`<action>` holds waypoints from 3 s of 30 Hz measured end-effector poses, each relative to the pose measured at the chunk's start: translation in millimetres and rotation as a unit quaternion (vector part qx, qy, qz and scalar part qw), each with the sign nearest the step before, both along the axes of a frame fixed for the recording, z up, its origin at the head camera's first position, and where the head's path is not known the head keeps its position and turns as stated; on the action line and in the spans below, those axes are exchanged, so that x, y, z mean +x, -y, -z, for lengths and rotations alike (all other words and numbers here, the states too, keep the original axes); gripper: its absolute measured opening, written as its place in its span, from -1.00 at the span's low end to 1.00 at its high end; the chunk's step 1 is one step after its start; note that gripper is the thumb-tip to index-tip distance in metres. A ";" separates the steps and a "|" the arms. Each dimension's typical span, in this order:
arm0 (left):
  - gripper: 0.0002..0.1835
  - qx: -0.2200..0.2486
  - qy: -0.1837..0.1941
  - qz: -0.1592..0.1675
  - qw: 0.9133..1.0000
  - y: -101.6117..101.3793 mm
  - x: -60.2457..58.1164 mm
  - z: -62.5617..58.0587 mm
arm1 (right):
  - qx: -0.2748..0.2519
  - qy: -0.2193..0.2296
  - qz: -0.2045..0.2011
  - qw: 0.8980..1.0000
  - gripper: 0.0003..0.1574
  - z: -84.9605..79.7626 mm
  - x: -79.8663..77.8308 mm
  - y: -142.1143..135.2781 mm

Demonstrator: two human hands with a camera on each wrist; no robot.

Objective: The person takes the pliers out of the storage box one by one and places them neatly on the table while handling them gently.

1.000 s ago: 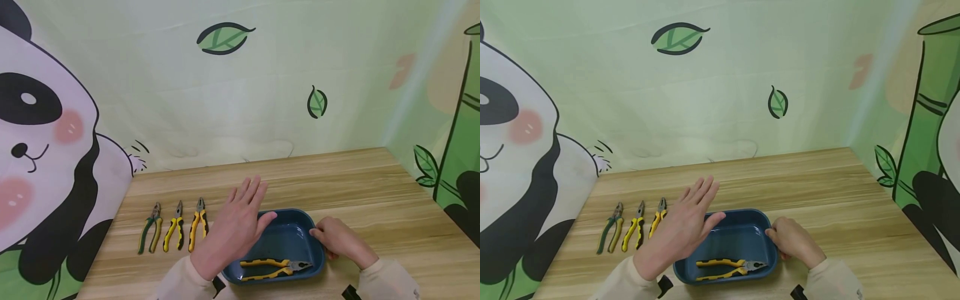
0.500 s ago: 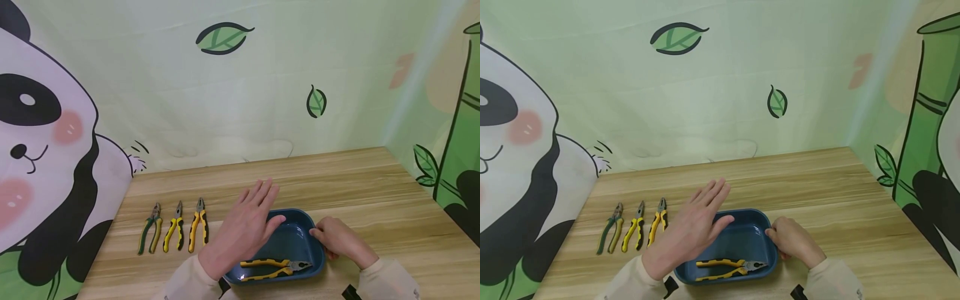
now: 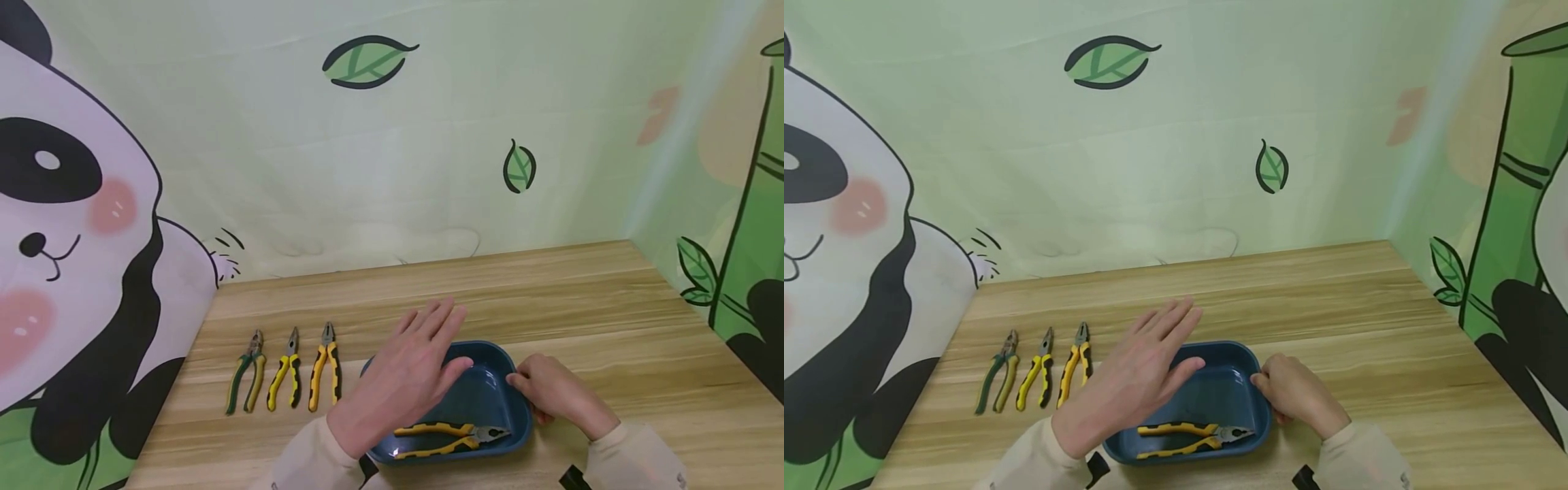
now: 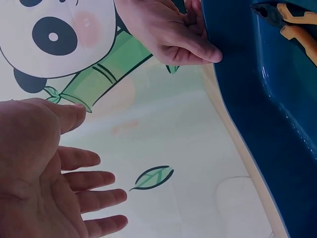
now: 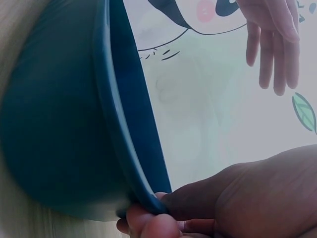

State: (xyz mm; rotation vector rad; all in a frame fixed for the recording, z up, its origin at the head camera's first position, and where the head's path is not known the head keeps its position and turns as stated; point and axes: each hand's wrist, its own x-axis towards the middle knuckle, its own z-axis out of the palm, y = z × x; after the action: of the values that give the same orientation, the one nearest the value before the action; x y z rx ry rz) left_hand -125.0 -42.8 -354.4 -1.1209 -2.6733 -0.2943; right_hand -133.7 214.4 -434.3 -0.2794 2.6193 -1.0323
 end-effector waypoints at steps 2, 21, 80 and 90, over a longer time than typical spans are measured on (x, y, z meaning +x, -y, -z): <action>-0.33 -0.001 -0.004 0.003 1.000 0.2 0.1 0.1 | 0.000 -0.005 -0.003 1.000 -0.59 0.7 -0.5 -0.5; -0.42 0.006 -0.004 0.010 1.000 7.7 -0.5 11.5 | 0.003 -0.006 -0.008 1.000 -0.57 1.8 0.0 -0.1; -0.49 -0.053 0.138 -0.024 0.989 15.3 5.9 92.8 | -0.012 0.003 -0.012 1.000 -0.54 -0.4 1.1 -1.2; -0.49 -0.071 0.135 -0.019 0.988 17.8 4.7 99.9 | -0.001 0.006 -0.005 1.000 -0.55 -0.5 0.9 -0.5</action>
State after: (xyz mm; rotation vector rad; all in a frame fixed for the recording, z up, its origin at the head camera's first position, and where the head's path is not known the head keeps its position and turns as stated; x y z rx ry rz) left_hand -120.3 -60.6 -454.3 -1.1409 -2.9930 -0.2690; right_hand -132.8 214.8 -433.9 -0.2856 2.6048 -1.0303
